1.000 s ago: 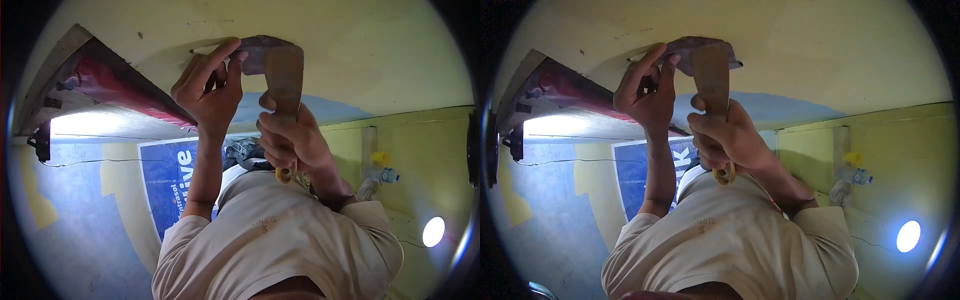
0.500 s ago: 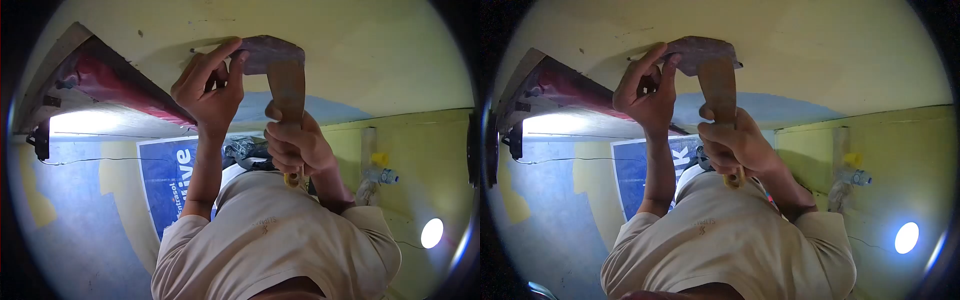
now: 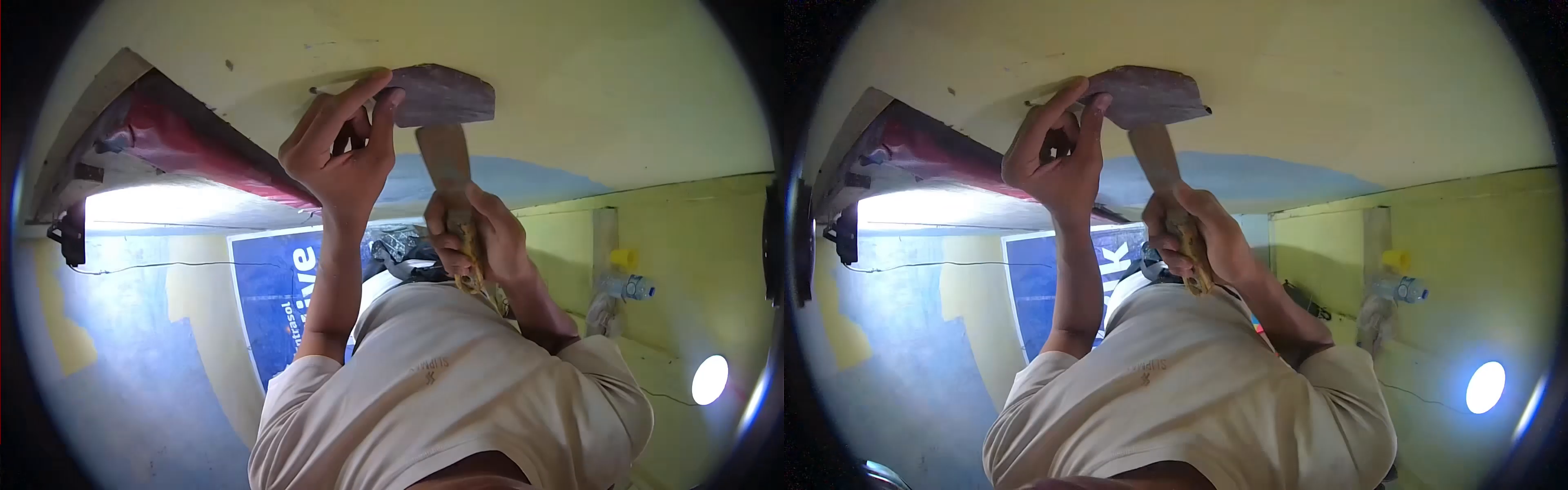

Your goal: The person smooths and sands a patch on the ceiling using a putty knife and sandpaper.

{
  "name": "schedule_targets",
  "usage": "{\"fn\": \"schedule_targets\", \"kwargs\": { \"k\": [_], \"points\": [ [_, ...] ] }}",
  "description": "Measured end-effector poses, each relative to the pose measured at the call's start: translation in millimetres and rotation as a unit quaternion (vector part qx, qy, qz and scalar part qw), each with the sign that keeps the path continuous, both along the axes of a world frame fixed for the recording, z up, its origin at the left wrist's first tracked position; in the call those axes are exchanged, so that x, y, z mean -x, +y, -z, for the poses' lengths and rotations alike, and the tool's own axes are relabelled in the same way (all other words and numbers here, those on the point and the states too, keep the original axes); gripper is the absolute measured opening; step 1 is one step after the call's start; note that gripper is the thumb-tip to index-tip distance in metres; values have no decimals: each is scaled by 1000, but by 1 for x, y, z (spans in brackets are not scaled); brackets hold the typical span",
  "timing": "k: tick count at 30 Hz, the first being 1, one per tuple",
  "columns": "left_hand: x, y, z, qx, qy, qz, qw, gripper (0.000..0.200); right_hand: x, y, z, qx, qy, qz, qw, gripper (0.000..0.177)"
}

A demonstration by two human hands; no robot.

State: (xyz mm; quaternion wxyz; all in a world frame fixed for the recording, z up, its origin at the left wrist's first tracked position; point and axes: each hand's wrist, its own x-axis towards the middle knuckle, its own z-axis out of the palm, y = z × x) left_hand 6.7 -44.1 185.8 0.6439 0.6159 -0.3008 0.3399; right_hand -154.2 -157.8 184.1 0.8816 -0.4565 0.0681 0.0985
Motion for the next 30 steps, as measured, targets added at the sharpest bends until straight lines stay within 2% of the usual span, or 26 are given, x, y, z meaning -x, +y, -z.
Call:
{"fn": "schedule_targets", "kwargs": {
  "k": [2,3,6,7,10,11,14,18,21,24,27,30],
  "points": [
    [-1,-1,-1,1,-9,3,1000,38,6,2,6,7,-29,32,999,54],
    [-1,-1,-1,1,-13,5,1000,38,8,-2,10,49,-50,6,998,48],
    [-1,-2,1,8,-12,15,1000,38,17,2,16,60,-64,14,996,39],
    [-1,-2,1,8,-9,16,1000,38,19,2,14,37,-34,1,999,35],
    [-2,-2,-2,16,-3,21,1000,36,20,6,-7,91,-48,4,995,34],
    [-2,-2,-3,23,-2,23,999,35,19,10,-4,65,-71,48,994,31],
    [-1,-3,-1,30,-1,26,999,35,17,3,3,144,-126,97,977,31],
    [0,-2,-2,20,5,13,1000,35,-4,19,-11,210,-78,175,959,34],
    [-3,-1,-1,27,-10,12,1000,34,-20,28,-8,197,-95,190,957,37],
    [-3,0,-2,25,-3,13,1000,35,-26,31,-23,142,-13,164,976,33],
    [-2,2,-2,10,3,11,1000,35,-25,33,-23,97,23,147,984,28],
    [-2,1,-2,5,-1,8,1000,35,-9,18,9,100,115,170,974,25]
  ]
}}
